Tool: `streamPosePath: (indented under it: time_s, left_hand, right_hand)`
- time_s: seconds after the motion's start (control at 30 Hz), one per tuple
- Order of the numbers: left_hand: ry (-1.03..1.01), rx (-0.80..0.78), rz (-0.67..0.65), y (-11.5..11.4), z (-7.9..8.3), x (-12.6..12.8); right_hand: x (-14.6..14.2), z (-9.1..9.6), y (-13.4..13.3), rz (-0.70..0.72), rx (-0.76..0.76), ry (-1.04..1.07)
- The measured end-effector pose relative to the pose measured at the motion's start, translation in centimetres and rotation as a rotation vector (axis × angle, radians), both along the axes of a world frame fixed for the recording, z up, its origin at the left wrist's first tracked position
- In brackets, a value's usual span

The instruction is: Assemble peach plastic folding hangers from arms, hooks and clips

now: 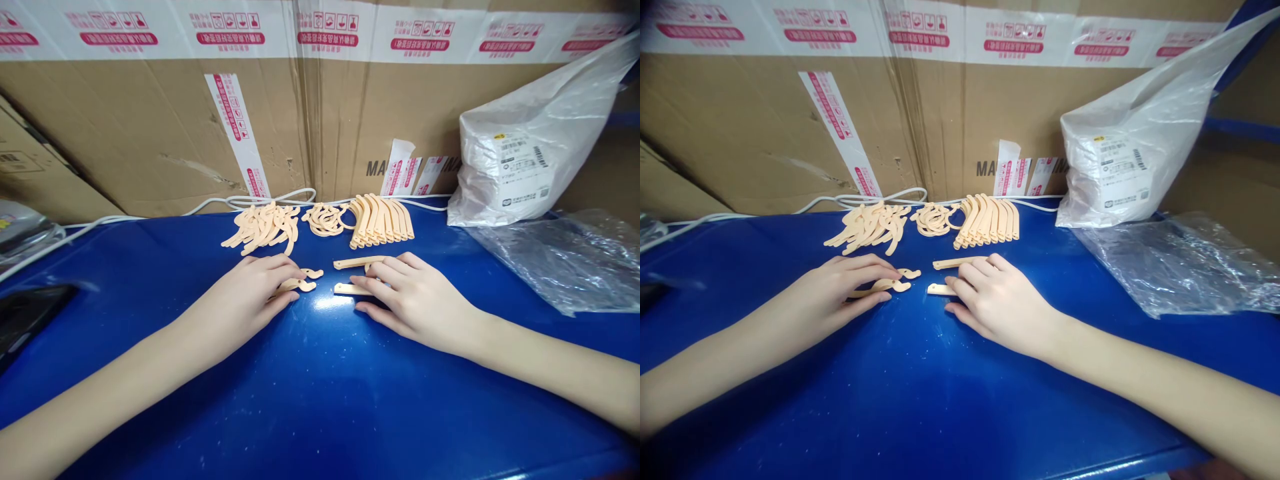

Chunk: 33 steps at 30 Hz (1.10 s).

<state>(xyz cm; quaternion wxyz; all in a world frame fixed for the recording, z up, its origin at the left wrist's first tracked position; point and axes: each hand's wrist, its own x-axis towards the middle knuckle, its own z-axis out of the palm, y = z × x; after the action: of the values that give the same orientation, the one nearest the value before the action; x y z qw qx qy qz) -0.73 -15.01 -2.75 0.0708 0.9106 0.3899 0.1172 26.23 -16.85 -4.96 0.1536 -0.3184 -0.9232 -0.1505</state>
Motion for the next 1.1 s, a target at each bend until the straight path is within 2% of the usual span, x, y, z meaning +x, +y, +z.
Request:
streamPosePath:
  time_s: [0.27, 0.47, 0.8, 1.1]
  left_hand:
    - [-0.071, -0.075, 0.046, -0.18, -0.07, 0.07]
    - [-0.132, -0.158, 0.07, -0.16, 0.0, 0.31]
    - [-0.109, -0.18, 0.112, -0.29, 0.06, 0.23]
    - [-0.065, -0.186, 0.085, -0.74, 0.63, 0.45]
  right_hand:
    - [-0.47, -0.01, 0.08, 0.024, -0.039, -0.004]
    - [-0.44, 0.19, -0.33, 0.085, 0.067, 0.056]
    - [-0.41, 0.26, -0.57, 0.167, 0.079, 0.1]
    - [-0.24, 0.37, -0.84, 0.132, 0.108, 0.085]
